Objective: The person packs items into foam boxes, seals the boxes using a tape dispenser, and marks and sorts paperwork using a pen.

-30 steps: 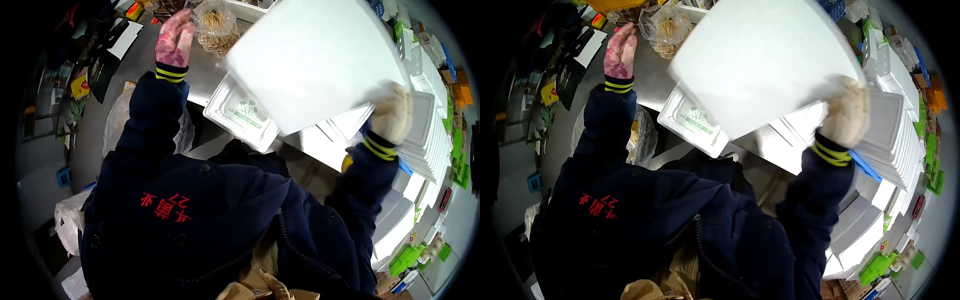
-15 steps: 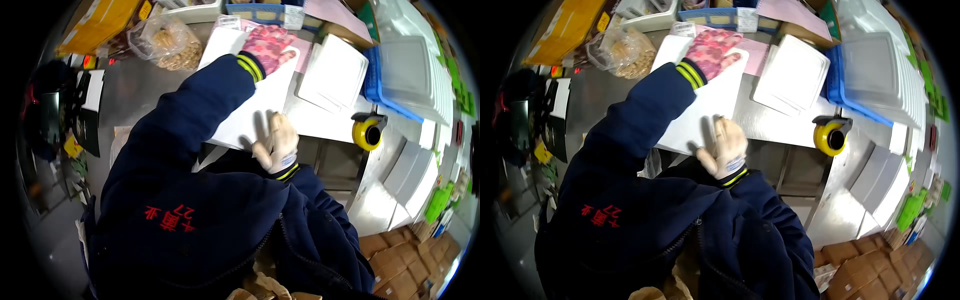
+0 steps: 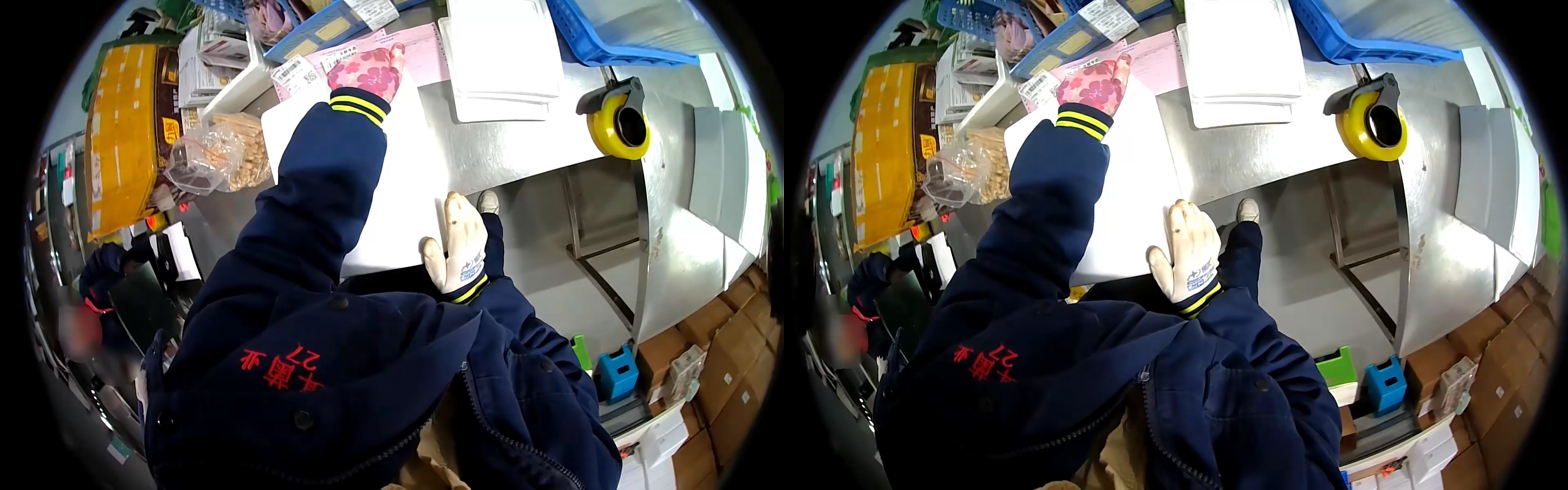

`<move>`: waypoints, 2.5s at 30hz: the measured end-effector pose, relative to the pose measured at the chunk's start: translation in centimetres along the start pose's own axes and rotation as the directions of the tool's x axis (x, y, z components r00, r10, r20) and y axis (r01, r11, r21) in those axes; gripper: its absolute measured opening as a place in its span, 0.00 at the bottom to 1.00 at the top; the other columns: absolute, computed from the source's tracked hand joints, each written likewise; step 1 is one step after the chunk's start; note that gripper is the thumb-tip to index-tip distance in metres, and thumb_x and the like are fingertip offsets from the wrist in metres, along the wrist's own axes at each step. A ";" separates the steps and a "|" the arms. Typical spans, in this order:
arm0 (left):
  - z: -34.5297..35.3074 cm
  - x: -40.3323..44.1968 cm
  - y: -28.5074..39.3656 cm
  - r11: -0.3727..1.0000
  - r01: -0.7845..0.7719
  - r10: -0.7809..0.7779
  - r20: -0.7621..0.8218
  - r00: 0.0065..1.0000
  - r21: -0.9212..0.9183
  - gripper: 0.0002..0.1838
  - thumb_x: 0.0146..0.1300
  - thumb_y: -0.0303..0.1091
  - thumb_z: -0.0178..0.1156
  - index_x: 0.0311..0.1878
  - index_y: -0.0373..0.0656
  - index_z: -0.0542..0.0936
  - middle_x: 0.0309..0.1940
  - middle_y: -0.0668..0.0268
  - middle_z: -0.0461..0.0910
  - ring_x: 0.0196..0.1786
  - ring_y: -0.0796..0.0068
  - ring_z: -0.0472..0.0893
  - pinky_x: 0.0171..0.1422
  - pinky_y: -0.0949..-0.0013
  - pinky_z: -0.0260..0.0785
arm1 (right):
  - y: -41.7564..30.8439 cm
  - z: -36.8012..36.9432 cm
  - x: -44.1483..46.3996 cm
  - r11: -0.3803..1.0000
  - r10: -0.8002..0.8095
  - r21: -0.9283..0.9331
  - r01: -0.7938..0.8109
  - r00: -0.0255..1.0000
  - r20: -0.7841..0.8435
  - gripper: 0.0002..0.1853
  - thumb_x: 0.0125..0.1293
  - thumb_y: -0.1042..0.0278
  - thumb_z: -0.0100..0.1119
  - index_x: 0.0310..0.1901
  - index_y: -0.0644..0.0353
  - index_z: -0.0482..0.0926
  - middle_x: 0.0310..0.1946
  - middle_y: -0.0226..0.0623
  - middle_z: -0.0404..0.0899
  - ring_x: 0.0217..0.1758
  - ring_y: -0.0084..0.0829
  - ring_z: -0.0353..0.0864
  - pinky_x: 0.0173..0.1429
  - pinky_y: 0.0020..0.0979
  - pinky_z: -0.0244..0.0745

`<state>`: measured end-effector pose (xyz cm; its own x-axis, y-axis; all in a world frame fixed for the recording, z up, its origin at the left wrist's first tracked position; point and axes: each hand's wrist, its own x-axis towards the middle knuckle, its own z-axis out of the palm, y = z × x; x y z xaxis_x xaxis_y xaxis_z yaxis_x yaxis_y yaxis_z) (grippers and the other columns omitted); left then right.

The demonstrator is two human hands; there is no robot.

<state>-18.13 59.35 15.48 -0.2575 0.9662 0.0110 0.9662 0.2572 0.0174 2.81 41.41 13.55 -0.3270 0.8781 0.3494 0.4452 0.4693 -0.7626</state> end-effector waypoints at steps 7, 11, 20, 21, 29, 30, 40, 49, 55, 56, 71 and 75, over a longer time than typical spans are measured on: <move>0.0 -0.3 0.1 0.996 -0.070 0.067 0.047 0.997 0.053 0.28 0.67 0.53 0.35 0.33 0.45 0.81 0.26 0.57 0.80 0.31 0.58 0.80 0.38 0.57 0.71 | 0.1 0.4 -0.2 0.990 0.047 0.136 -0.044 0.999 -0.016 0.30 0.48 0.69 0.54 0.54 0.77 0.63 0.48 0.59 0.68 0.48 0.56 0.69 0.55 0.44 0.65; -0.1 0.8 0.5 0.999 -0.034 0.033 0.038 0.999 0.030 0.30 0.67 0.56 0.34 0.33 0.45 0.81 0.27 0.57 0.81 0.33 0.57 0.80 0.39 0.57 0.70 | -0.4 1.7 -0.6 0.964 0.171 0.201 -0.175 0.985 0.038 0.31 0.46 0.71 0.53 0.54 0.78 0.63 0.54 0.62 0.65 0.54 0.57 0.67 0.59 0.44 0.62; 0.1 1.5 0.0 0.998 0.058 -0.055 0.115 0.992 -0.026 0.32 0.65 0.60 0.34 0.34 0.47 0.82 0.28 0.58 0.81 0.33 0.60 0.80 0.41 0.59 0.70 | 0.9 2.5 -0.8 0.970 0.083 0.233 -0.073 0.996 -0.032 0.28 0.49 0.76 0.48 0.54 0.82 0.62 0.53 0.66 0.64 0.54 0.58 0.68 0.60 0.45 0.62; 0.1 1.2 0.0 0.999 -0.033 0.033 0.042 0.999 0.006 0.31 0.66 0.58 0.34 0.33 0.45 0.81 0.26 0.57 0.81 0.31 0.59 0.80 0.39 0.59 0.70 | 0.8 2.2 -0.9 0.953 0.142 0.270 -0.140 0.990 0.010 0.28 0.52 0.75 0.47 0.55 0.81 0.62 0.55 0.65 0.64 0.56 0.58 0.66 0.61 0.45 0.61; -0.4 1.3 0.9 0.991 -0.122 0.116 0.085 0.990 0.063 0.28 0.67 0.55 0.34 0.39 0.44 0.79 0.29 0.55 0.80 0.34 0.56 0.80 0.41 0.58 0.71 | 0.7 1.8 -0.8 0.964 0.172 0.196 -0.181 0.983 0.064 0.29 0.54 0.73 0.48 0.57 0.80 0.60 0.55 0.64 0.63 0.58 0.57 0.65 0.63 0.44 0.59; -0.7 1.1 1.0 0.992 -0.123 0.119 0.104 0.987 0.036 0.28 0.67 0.55 0.35 0.40 0.45 0.79 0.29 0.55 0.80 0.34 0.56 0.80 0.41 0.59 0.71 | 0.3 1.6 -0.7 0.963 0.175 0.196 -0.185 0.982 0.067 0.29 0.54 0.73 0.48 0.57 0.80 0.60 0.55 0.64 0.63 0.58 0.57 0.65 0.63 0.44 0.59; 2.2 3.1 -0.1 0.971 0.113 -0.093 0.104 0.990 -0.211 0.20 0.65 0.50 0.43 0.46 0.50 0.79 0.32 0.57 0.81 0.37 0.56 0.80 0.44 0.58 0.70 | 0.7 3.6 1.0 0.929 0.246 0.297 -0.220 0.968 -0.052 0.31 0.50 0.73 0.57 0.56 0.78 0.63 0.54 0.63 0.66 0.57 0.55 0.68 0.62 0.42 0.61; 6.3 1.9 -2.8 0.786 -0.098 0.002 -0.156 0.988 -0.610 0.16 0.64 0.42 0.47 0.50 0.49 0.76 0.33 0.62 0.82 0.36 0.64 0.81 0.42 0.67 0.71 | 0.8 0.6 2.1 0.820 0.310 0.416 -0.392 0.917 0.253 0.31 0.52 0.67 0.59 0.56 0.73 0.64 0.54 0.60 0.65 0.57 0.53 0.66 0.63 0.40 0.59; 2.8 2.0 -0.5 0.979 0.022 -0.073 -0.250 0.966 -0.202 0.16 0.65 0.46 0.46 0.48 0.53 0.77 0.34 0.58 0.81 0.36 0.57 0.81 0.42 0.61 0.72 | 12.2 -9.0 7.3 0.945 0.275 -0.035 -0.324 0.852 -0.445 0.29 0.51 0.68 0.63 0.53 0.76 0.67 0.39 0.57 0.75 0.43 0.50 0.76 0.50 0.39 0.71; 2.6 2.1 -0.4 0.982 0.052 -0.093 -0.220 0.971 -0.184 0.16 0.64 0.45 0.46 0.49 0.53 0.77 0.34 0.58 0.81 0.35 0.57 0.81 0.41 0.61 0.72 | 14.7 -11.5 9.0 0.915 0.063 -0.337 -0.220 0.906 -0.419 0.32 0.49 0.65 0.65 0.52 0.79 0.66 0.39 0.58 0.75 0.41 0.51 0.75 0.49 0.39 0.71; 3.3 0.7 -1.0 0.978 0.131 -0.166 -0.222 0.961 -0.163 0.15 0.65 0.44 0.44 0.50 0.54 0.76 0.40 0.63 0.80 0.43 0.61 0.79 0.48 0.65 0.70 | 23.0 -15.8 14.3 0.709 0.600 -0.342 -0.616 0.783 -0.165 0.25 0.52 0.52 0.59 0.43 0.68 0.76 0.36 0.46 0.80 0.40 0.39 0.79 0.49 0.33 0.72; 2.5 0.9 -0.2 0.966 0.194 -0.219 -0.139 0.966 -0.172 0.14 0.65 0.44 0.46 0.48 0.54 0.77 0.35 0.63 0.81 0.39 0.61 0.80 0.45 0.64 0.70 | 18.4 -18.0 12.3 0.605 0.592 0.701 -0.377 0.802 -0.079 0.13 0.62 0.70 0.50 0.45 0.69 0.74 0.36 0.41 0.79 0.37 0.27 0.78 0.44 0.25 0.73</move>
<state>-18.51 60.21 13.01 -0.4623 0.8747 0.1456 0.8806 0.4337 0.1909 21.98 62.55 13.56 0.0670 0.9895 -0.1280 -0.1921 -0.1131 -0.9748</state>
